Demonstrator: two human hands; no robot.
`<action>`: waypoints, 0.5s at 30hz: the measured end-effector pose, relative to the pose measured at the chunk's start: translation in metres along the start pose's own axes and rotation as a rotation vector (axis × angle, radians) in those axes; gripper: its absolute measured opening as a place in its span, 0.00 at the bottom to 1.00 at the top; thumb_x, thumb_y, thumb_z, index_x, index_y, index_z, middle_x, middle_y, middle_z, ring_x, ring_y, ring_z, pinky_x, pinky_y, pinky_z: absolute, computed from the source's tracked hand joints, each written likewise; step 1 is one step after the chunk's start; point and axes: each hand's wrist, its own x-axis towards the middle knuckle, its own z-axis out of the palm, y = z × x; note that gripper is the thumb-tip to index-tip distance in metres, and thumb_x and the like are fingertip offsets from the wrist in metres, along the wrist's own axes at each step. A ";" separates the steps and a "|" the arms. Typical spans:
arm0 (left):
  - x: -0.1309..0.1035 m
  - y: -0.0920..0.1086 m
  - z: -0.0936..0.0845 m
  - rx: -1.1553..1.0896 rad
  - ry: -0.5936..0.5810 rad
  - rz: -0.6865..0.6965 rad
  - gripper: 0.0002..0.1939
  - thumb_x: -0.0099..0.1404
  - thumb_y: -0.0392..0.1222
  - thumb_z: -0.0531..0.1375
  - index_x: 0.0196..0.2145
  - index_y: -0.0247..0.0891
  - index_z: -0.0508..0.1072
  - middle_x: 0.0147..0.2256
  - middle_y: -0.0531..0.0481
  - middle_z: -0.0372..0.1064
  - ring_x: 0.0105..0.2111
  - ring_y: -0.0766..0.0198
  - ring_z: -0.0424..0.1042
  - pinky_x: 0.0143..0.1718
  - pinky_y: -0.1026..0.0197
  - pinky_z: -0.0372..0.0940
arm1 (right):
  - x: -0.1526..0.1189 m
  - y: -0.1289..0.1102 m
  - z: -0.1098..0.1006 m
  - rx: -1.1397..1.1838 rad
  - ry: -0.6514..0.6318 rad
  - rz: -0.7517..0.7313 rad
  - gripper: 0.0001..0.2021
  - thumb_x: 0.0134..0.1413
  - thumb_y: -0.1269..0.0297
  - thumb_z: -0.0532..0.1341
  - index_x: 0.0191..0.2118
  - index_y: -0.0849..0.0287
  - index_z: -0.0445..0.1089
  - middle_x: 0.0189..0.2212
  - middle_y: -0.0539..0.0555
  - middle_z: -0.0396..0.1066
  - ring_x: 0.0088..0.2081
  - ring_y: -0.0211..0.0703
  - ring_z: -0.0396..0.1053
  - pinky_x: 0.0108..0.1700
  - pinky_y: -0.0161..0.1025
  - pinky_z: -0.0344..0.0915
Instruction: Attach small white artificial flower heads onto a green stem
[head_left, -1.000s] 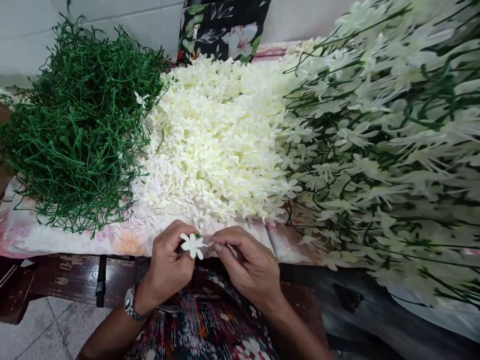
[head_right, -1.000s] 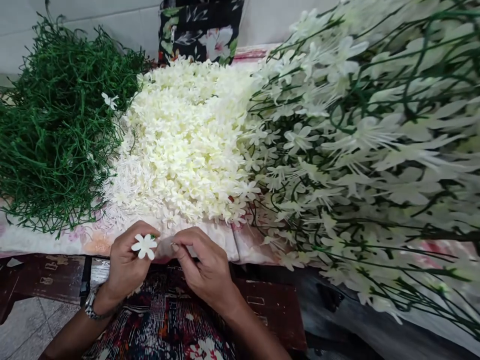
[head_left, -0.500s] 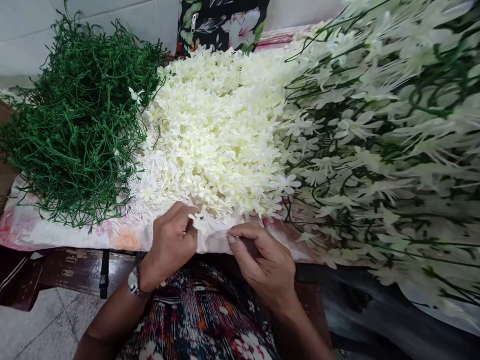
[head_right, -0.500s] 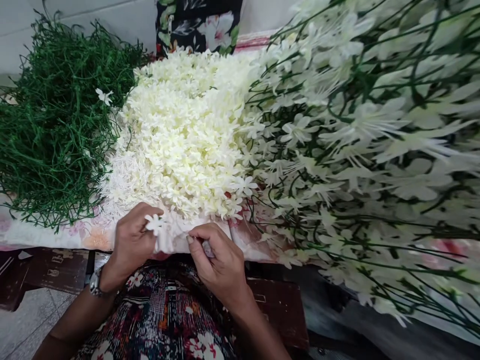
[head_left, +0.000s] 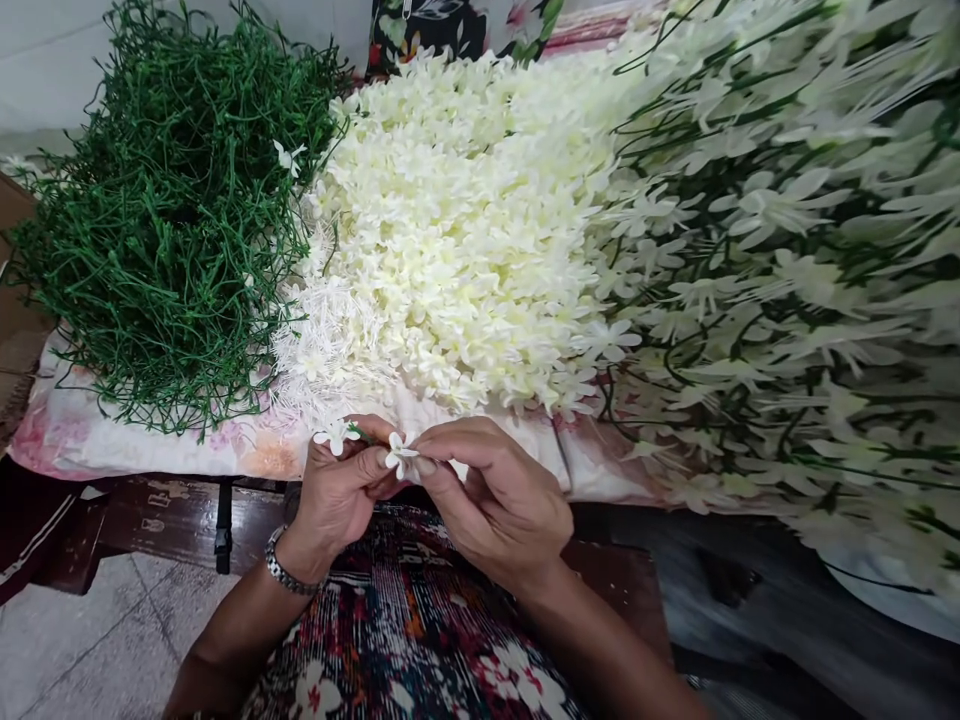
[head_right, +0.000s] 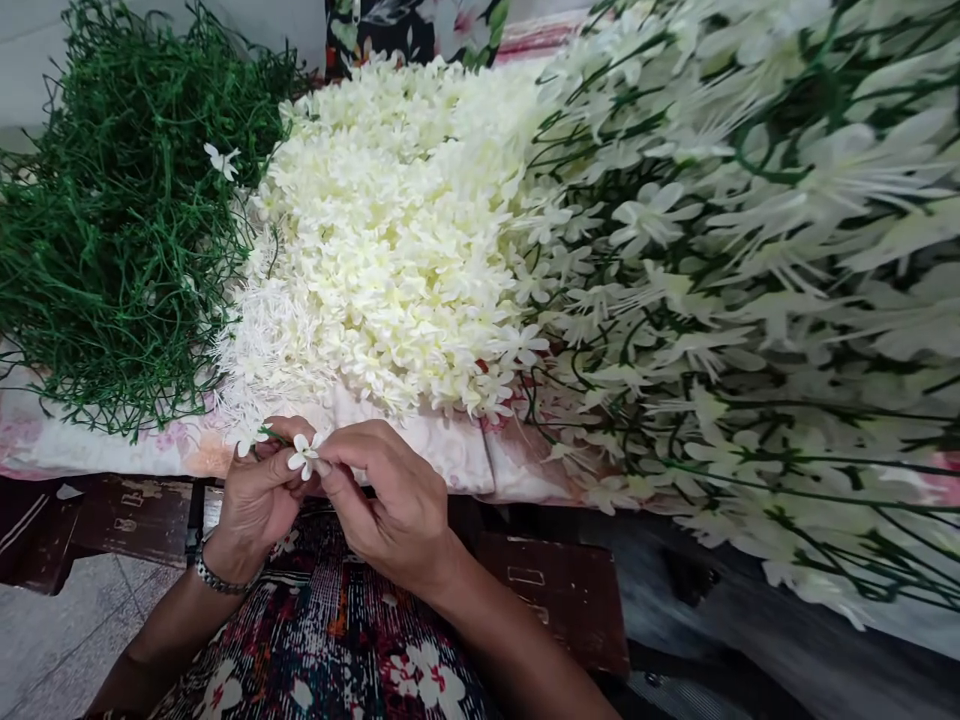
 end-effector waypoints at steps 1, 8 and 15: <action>0.000 -0.001 -0.001 0.006 -0.006 0.013 0.09 0.41 0.39 0.67 0.21 0.34 0.72 0.12 0.58 0.56 0.12 0.78 0.51 0.13 0.72 0.49 | 0.000 0.000 0.000 -0.034 0.002 -0.016 0.12 0.45 0.77 0.57 0.37 0.57 0.64 0.27 0.51 0.68 0.30 0.36 0.67 0.30 0.35 0.66; -0.002 -0.004 -0.003 -0.010 -0.037 0.089 0.05 0.42 0.35 0.67 0.21 0.36 0.74 0.16 0.56 0.64 0.15 0.76 0.59 0.14 0.72 0.54 | -0.007 0.001 0.002 -0.103 0.011 -0.065 0.14 0.44 0.78 0.58 0.38 0.58 0.63 0.28 0.51 0.68 0.31 0.36 0.67 0.29 0.35 0.66; -0.003 -0.007 -0.003 0.025 0.030 0.069 0.10 0.38 0.39 0.68 0.21 0.37 0.74 0.16 0.56 0.65 0.15 0.74 0.60 0.14 0.72 0.56 | -0.013 0.002 0.006 -0.125 0.083 -0.059 0.13 0.45 0.77 0.58 0.38 0.56 0.64 0.27 0.50 0.69 0.31 0.36 0.68 0.27 0.34 0.66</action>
